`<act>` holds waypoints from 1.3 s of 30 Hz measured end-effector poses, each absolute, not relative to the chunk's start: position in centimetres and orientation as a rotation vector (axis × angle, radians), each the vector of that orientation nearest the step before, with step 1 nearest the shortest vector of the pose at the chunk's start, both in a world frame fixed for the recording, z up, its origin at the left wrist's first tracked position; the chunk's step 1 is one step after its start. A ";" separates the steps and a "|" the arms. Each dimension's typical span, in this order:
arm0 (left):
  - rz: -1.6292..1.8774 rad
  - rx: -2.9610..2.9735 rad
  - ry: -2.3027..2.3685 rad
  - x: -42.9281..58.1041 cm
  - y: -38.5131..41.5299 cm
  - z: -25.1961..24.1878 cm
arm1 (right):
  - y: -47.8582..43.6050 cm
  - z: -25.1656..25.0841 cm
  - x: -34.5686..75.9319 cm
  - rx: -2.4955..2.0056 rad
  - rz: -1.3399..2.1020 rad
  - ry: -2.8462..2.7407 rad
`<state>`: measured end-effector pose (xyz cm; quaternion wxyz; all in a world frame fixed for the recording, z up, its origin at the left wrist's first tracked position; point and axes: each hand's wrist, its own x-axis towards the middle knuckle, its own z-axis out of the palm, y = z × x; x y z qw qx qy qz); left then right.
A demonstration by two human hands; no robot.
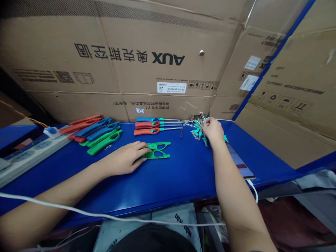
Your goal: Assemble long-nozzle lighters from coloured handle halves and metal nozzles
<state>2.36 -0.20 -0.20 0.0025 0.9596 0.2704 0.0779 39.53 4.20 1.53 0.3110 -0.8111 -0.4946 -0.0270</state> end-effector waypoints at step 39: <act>0.985 2.470 0.883 2.8 -0.3 -1.4 | 1.3 -0.4 29.4 -1.026 0.527 -2.444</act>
